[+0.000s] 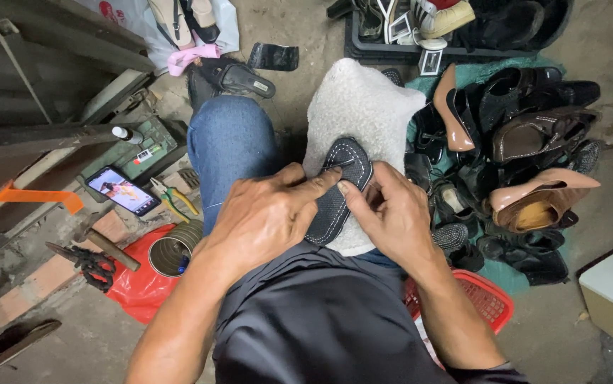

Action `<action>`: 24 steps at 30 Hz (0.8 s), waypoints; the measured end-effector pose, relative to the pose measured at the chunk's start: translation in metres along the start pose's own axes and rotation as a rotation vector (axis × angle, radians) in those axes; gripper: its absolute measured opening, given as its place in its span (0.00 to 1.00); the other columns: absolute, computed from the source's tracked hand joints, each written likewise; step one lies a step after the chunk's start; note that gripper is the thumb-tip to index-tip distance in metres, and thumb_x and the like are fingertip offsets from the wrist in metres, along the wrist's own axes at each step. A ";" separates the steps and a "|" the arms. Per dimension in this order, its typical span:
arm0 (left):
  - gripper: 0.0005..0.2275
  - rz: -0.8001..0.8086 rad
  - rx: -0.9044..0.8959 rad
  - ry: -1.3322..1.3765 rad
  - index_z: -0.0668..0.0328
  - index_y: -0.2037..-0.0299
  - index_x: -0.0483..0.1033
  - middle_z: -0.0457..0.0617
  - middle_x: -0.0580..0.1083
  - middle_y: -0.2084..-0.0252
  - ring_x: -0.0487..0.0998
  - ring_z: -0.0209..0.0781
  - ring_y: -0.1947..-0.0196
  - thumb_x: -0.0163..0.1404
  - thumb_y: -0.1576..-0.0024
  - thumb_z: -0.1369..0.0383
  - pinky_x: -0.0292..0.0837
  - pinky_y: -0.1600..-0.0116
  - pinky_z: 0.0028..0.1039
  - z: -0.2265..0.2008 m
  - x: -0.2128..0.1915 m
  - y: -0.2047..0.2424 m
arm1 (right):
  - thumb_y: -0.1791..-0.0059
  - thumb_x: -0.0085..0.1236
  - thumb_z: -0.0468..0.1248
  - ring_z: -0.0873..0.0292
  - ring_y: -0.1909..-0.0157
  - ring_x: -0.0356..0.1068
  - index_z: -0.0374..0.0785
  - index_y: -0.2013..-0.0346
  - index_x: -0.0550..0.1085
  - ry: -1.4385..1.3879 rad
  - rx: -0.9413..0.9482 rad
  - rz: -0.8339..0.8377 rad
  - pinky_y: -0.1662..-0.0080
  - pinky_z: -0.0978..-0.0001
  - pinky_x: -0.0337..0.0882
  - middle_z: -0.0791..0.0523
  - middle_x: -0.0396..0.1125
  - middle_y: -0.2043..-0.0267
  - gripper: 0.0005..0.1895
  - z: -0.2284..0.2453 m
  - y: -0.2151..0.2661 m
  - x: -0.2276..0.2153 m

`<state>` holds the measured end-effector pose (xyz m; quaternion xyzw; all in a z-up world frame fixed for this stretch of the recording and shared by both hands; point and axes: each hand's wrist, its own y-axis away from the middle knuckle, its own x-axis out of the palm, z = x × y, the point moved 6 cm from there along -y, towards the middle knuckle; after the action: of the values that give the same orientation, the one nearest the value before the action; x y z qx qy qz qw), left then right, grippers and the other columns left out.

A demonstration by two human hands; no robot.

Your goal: A person is hand-stitching a shoe sole to the upper part of a shoe using a needle and thread.

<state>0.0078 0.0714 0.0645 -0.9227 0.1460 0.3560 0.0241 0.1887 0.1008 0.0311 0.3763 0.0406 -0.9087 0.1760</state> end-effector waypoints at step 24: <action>0.04 -0.626 0.054 -0.418 0.59 0.67 0.74 0.52 0.75 0.69 0.74 0.49 0.71 0.55 0.48 0.71 0.70 0.61 0.37 -0.028 0.017 0.038 | 0.52 0.67 0.37 0.52 0.77 0.62 0.31 0.68 0.69 0.360 -0.264 -0.022 0.70 0.62 0.63 0.53 0.65 0.74 0.15 0.041 0.032 0.015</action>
<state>0.0266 0.0271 0.0763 -0.8290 -0.1418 0.5081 0.1855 0.1629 0.0579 0.0516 0.5056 0.1940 -0.8156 0.2039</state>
